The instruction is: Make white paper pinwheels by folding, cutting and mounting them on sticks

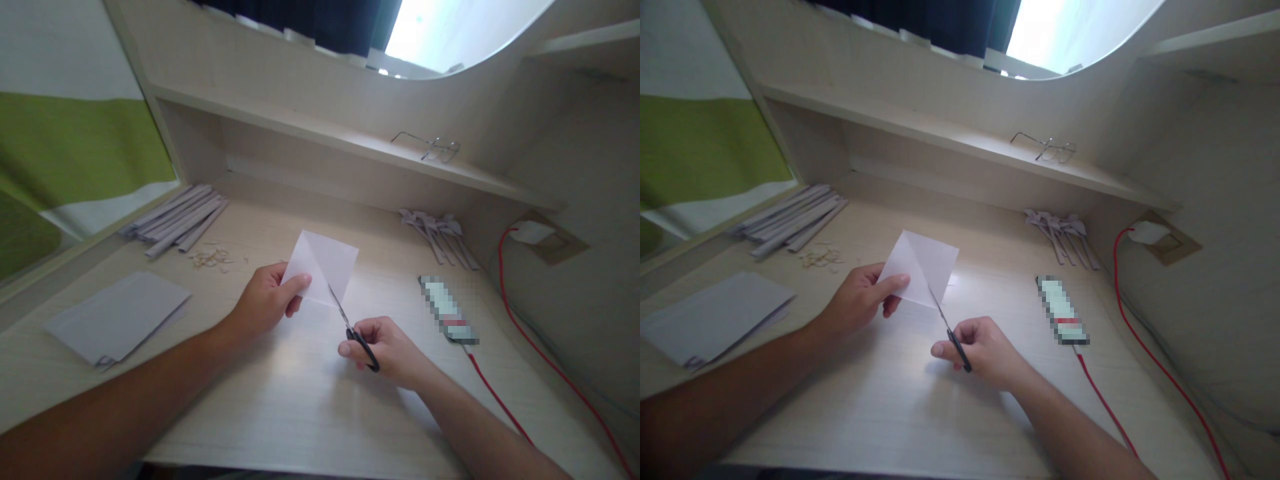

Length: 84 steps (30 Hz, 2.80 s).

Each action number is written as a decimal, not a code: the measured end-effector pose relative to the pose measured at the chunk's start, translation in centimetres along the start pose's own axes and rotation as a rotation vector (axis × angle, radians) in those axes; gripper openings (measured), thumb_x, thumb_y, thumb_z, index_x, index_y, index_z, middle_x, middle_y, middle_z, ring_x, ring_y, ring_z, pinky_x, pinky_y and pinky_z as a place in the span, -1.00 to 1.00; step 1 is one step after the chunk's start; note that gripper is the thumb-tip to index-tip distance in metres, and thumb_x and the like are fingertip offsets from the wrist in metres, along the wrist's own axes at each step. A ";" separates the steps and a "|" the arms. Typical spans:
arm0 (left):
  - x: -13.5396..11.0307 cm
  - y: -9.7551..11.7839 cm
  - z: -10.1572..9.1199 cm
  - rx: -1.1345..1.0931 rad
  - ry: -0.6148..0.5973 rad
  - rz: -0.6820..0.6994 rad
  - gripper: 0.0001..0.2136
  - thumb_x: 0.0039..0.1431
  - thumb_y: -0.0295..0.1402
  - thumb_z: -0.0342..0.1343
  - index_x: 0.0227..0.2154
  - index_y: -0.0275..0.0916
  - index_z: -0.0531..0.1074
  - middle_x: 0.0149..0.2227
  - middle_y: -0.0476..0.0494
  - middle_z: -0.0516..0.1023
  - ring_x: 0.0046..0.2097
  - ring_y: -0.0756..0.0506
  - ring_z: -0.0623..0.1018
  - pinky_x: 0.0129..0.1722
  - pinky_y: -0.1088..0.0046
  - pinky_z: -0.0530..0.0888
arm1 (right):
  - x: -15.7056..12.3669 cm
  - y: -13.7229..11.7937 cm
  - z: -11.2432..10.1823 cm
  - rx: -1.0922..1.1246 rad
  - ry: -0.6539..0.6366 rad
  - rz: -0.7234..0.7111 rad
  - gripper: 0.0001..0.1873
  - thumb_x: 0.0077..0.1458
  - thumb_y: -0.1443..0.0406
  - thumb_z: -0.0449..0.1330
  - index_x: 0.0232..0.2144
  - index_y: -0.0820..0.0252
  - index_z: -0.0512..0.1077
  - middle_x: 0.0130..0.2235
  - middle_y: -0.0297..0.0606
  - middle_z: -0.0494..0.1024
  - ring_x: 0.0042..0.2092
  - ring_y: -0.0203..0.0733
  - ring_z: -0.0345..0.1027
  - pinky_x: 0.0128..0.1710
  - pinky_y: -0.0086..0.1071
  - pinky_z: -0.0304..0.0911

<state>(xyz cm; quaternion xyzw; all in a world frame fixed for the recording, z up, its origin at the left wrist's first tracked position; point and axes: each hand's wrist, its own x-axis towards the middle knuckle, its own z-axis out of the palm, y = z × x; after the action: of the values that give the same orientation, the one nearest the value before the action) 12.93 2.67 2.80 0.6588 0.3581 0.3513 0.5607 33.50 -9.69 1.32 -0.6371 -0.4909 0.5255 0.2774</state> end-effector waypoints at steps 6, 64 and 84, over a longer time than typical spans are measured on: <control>0.0 0.0 0.1 -0.002 -0.014 -0.013 -0.63 0.13 -0.17 0.16 -0.70 -0.23 0.31 -0.72 0.04 0.35 -0.62 0.04 0.32 -0.55 0.50 0.26 | 0.0 0.1 0.0 0.061 -0.020 -0.006 -0.48 -0.04 -0.05 0.40 -0.64 0.23 0.38 -0.64 -0.43 0.29 -0.57 -0.39 0.03 -0.54 -0.39 -0.15; -0.2 -0.6 0.4 -0.041 -0.074 -0.020 -0.63 0.12 -0.15 0.17 -0.68 -0.23 0.32 -0.70 0.03 0.36 -0.61 0.04 0.31 -0.55 0.51 0.24 | 0.2 0.5 -0.2 0.003 0.028 -0.005 -0.49 -0.08 -0.05 0.42 -0.66 0.22 0.40 -0.64 -0.41 0.33 -0.56 -0.37 0.06 -0.52 -0.38 -0.10; -0.2 -1.2 0.5 -0.068 -0.094 -0.027 -0.63 0.12 -0.11 0.16 -0.65 -0.24 0.32 -0.70 0.04 0.34 -0.61 0.04 0.31 -0.56 0.51 0.22 | 0.3 0.3 0.1 0.065 0.029 -0.007 -0.51 -0.09 -0.02 0.43 -0.66 0.22 0.38 -0.65 -0.41 0.35 -0.58 -0.39 0.04 -0.55 -0.41 -0.13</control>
<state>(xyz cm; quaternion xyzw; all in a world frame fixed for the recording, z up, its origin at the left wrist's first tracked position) 13.21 2.39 1.55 0.6504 0.3279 0.3243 0.6036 33.54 -9.55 0.93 -0.6336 -0.4717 0.5309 0.3070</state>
